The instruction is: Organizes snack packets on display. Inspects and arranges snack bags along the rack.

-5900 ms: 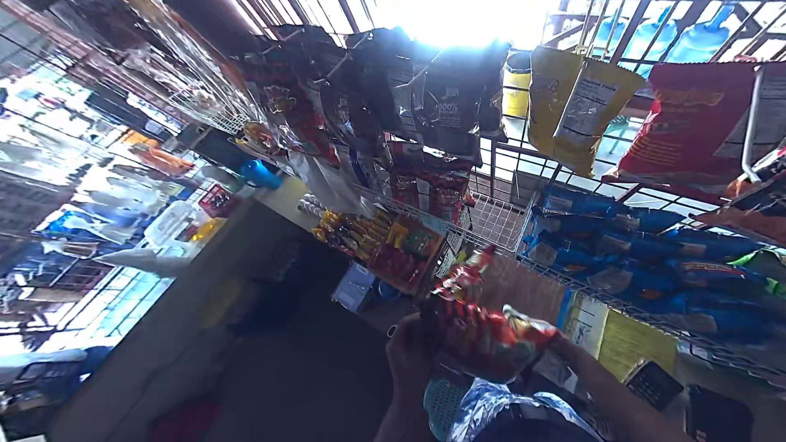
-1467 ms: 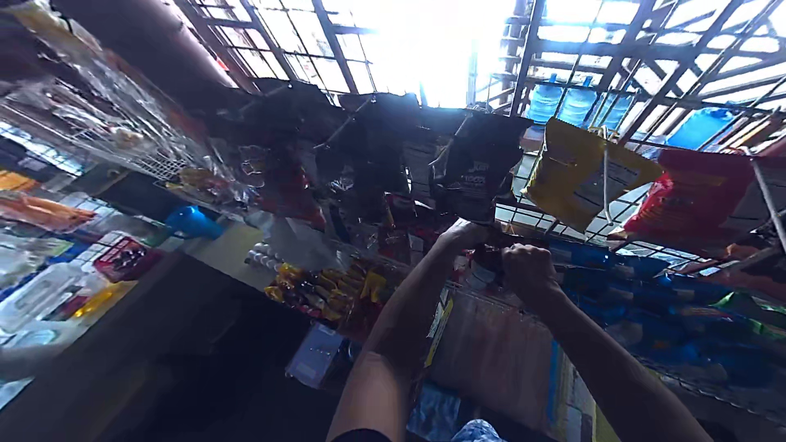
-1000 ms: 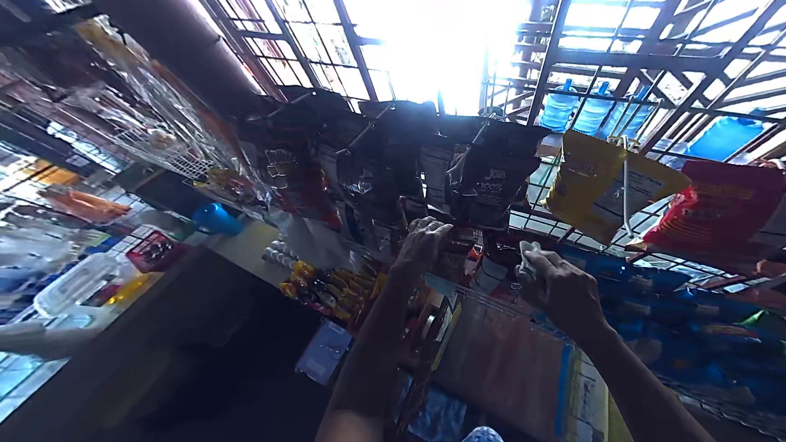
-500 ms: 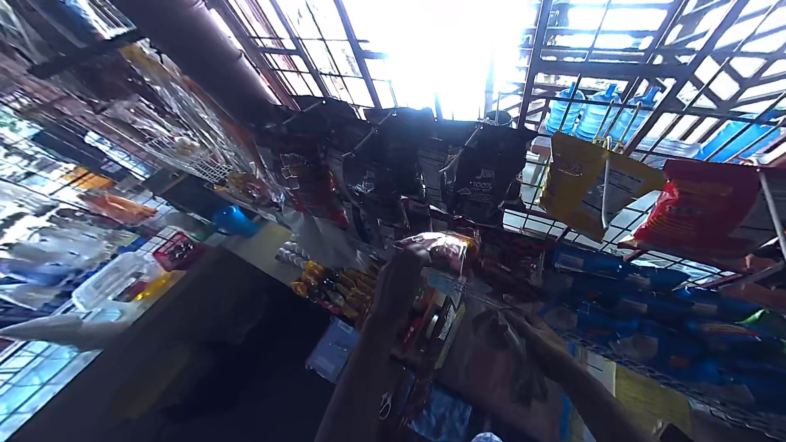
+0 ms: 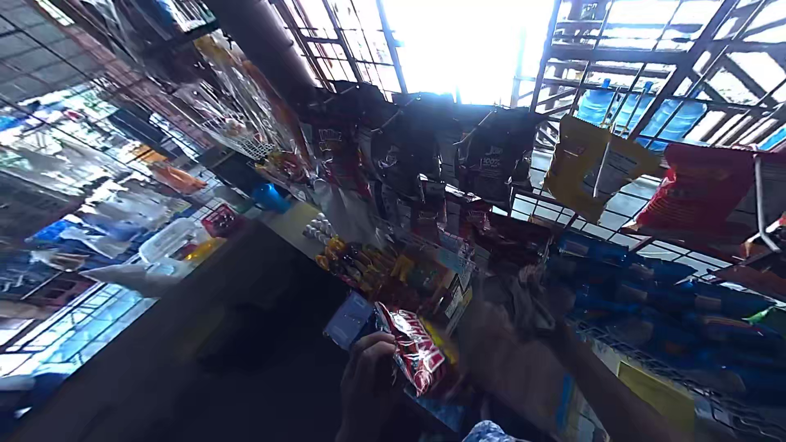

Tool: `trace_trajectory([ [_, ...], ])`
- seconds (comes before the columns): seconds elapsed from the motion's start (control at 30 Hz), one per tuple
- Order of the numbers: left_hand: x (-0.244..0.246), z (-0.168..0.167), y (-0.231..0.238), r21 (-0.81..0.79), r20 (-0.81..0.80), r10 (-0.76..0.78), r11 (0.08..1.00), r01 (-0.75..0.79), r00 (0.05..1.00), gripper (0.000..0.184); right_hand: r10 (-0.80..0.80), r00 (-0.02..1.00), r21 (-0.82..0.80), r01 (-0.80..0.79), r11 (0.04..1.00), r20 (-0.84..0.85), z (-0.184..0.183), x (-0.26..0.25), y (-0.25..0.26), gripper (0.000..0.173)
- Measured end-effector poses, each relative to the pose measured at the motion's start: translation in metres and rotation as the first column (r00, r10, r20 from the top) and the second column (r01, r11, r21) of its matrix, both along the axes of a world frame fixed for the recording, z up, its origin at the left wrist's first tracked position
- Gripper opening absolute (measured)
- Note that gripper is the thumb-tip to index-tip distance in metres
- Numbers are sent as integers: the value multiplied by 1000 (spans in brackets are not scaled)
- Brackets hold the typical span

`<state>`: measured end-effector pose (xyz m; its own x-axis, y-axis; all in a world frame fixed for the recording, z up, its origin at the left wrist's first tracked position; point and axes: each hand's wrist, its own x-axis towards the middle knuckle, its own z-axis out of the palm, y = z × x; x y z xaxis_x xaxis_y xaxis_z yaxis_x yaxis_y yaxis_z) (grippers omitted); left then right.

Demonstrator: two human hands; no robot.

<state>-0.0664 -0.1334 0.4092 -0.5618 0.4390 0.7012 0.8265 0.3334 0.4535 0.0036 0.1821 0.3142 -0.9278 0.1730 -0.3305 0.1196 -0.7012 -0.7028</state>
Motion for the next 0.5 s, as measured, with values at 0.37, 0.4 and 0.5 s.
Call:
trace_trajectory([
  [0.37, 75, -40, 47, 307, 208, -164, 947, 95, 964, 19, 370, 911, 453, -411, 791, 182, -65, 66, -23, 45],
  [0.4, 81, -46, 50, 314, 248, -189, 943, 106, 950, 23, 293, 945, 408, -327, 853, 144, -54, 77, -23, 44],
  [0.5, 100, -62, 60, 429, 442, -204, 904, -5, 874, 28, 242, 950, 141, -272, 952, 198, -21, 117, -2, 39],
])
